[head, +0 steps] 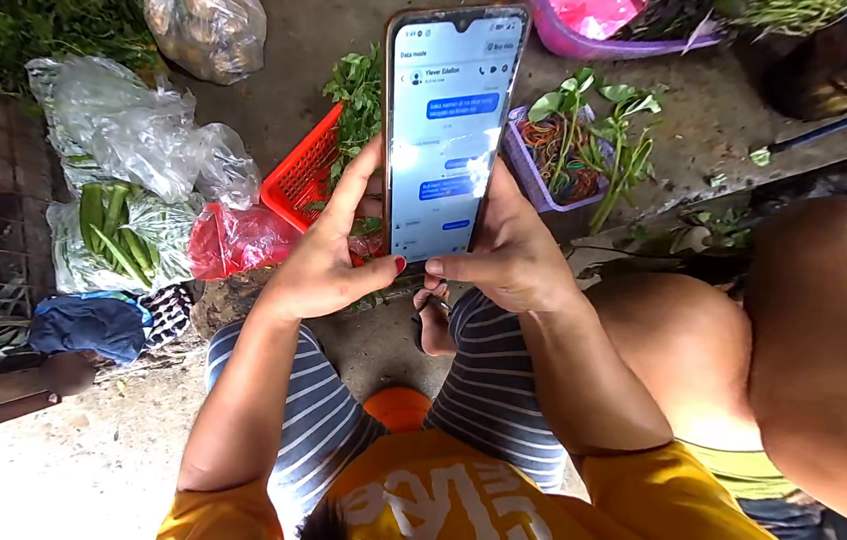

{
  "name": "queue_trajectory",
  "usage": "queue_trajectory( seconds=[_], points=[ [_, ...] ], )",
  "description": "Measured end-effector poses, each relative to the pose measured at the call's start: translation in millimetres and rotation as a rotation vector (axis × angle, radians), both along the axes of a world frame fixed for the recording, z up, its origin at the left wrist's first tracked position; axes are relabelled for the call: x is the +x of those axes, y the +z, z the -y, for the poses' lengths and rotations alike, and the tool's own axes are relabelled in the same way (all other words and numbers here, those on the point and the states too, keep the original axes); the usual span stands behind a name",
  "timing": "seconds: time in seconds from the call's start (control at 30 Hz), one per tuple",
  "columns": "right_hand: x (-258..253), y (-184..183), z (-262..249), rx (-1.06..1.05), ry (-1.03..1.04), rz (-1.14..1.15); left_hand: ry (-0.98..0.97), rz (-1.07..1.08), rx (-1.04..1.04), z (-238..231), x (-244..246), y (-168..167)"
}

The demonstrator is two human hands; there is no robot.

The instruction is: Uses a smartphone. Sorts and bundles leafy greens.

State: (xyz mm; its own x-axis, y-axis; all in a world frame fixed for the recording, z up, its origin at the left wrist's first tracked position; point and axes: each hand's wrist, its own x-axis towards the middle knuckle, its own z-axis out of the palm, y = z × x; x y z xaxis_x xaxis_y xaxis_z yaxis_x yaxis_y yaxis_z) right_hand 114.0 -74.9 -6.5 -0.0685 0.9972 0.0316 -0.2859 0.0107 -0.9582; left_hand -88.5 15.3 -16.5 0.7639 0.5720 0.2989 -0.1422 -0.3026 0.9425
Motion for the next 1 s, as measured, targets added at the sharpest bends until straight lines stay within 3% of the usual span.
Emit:
queue_trajectory(
  seconds=[0.13, 1.0],
  points=[
    [-3, 0, 0, -0.024, -0.052, 0.034, -0.008, -0.004, -0.010, 0, 1, 1],
    [11, -3, 0, 0.022, 0.128, -0.099, -0.019, 0.030, 0.006, -3, -2, -3]
  ],
)
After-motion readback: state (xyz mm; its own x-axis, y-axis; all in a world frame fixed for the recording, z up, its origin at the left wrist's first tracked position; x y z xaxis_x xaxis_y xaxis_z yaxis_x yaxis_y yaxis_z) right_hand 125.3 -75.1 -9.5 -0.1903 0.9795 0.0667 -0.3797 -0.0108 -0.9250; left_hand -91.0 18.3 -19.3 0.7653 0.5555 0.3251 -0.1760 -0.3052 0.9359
